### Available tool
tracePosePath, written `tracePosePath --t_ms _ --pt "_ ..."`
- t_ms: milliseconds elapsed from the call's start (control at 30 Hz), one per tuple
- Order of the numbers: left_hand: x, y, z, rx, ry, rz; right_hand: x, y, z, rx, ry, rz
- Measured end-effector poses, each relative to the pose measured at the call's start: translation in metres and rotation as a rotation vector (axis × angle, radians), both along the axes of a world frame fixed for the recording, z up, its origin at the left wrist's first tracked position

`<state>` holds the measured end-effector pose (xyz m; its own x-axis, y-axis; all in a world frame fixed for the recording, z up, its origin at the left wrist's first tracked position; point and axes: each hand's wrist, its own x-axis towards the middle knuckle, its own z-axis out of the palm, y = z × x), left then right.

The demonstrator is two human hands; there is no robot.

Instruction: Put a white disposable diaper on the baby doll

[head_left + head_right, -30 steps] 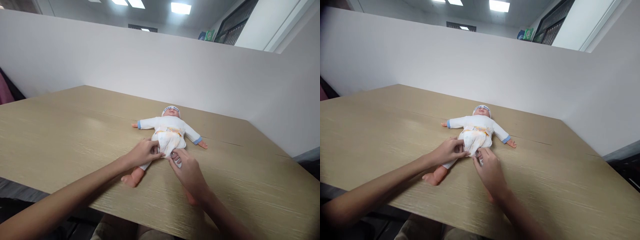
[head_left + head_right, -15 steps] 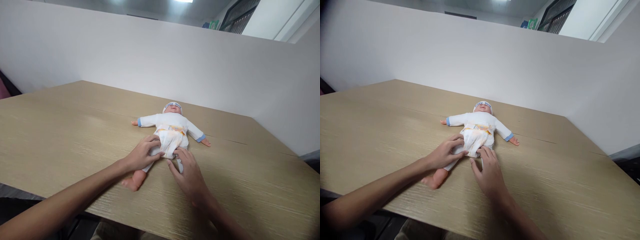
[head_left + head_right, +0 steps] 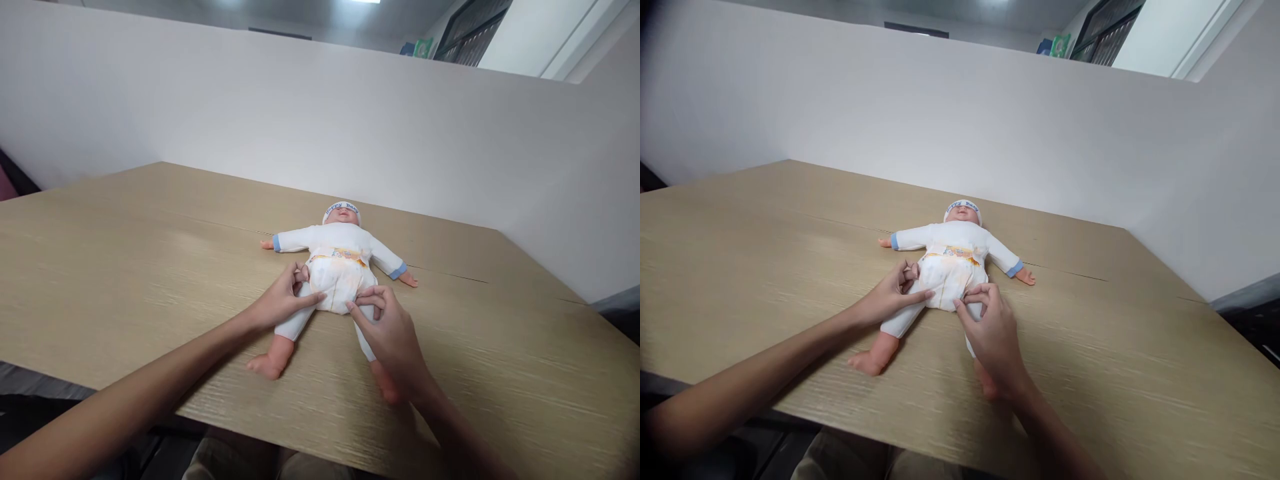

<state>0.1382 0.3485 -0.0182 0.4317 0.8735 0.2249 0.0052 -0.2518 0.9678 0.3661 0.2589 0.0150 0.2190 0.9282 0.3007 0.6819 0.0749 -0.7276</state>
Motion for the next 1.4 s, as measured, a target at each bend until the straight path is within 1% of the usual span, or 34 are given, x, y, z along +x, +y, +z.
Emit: tracePosePath --t_ms 67,133,167,267,300,333,400,500,567,633,700,867,967,1067,1133,1200,1267,1333,1400 --pt "0.0 -0.001 0.0 -0.077 -0.004 0.048 0.003 -0.001 0.001 -0.021 -0.012 0.007" --pt "-0.002 -0.003 0.003 -0.109 0.034 0.063 0.004 0.0 0.001 -0.033 -0.033 0.022" --pt "-0.003 -0.004 0.005 -0.091 0.071 0.056 0.004 0.0 0.001 -0.034 -0.05 0.027" --pt "-0.007 -0.003 0.013 0.055 0.245 0.006 0.001 0.001 -0.001 -0.039 -0.108 0.059" --pt "-0.008 -0.002 0.016 0.082 0.287 -0.018 0.0 0.002 -0.002 -0.038 -0.12 0.073" --pt "-0.008 -0.001 0.018 0.077 0.302 -0.042 0.0 0.002 -0.003 -0.034 -0.124 0.087" --pt "-0.007 0.001 0.021 -0.028 0.248 -0.086 0.0 0.004 -0.004 -0.025 -0.102 0.105" --pt "-0.007 0.001 0.024 -0.285 0.071 -0.152 0.003 0.006 -0.006 -0.056 -0.007 0.094" --pt "-0.007 0.001 0.024 -0.417 -0.026 -0.205 0.006 0.006 -0.008 -0.097 0.065 0.08" --pt "-0.009 0.001 0.023 -0.485 -0.081 -0.228 0.008 0.005 -0.009 -0.122 0.106 0.069" --pt "-0.009 0.0 0.02 -0.49 -0.101 -0.207 0.008 0.003 -0.009 -0.113 0.109 0.058" --pt "-0.004 -0.004 0.015 -0.361 -0.09 -0.111 0.005 -0.001 -0.011 0.015 0.04 0.065" --pt "-0.004 -0.008 0.015 -0.294 -0.039 -0.086 0.006 -0.007 -0.012 0.078 -0.006 0.058" --pt "-0.015 -0.01 0.017 -0.178 0.045 -0.051 0.014 -0.021 -0.006 0.041 -0.048 0.098" --pt "-0.027 -0.007 0.018 -0.087 0.129 -0.027 0.027 -0.029 0.001 0.004 -0.086 0.147" --pt "-0.041 0.004 0.02 -0.001 0.226 -0.001 0.047 -0.029 0.007 0.008 -0.137 0.158" --pt "-0.052 0.024 0.02 0.134 0.348 0.08 0.071 -0.014 0.01 0.072 -0.213 0.113" --pt "-0.057 0.052 0.021 0.322 0.509 0.206 0.091 0.014 0.009 0.165 -0.319 0.045" --pt "-0.052 0.082 0.022 0.473 0.673 0.307 0.104 0.052 0.006 0.221 -0.443 -0.009"
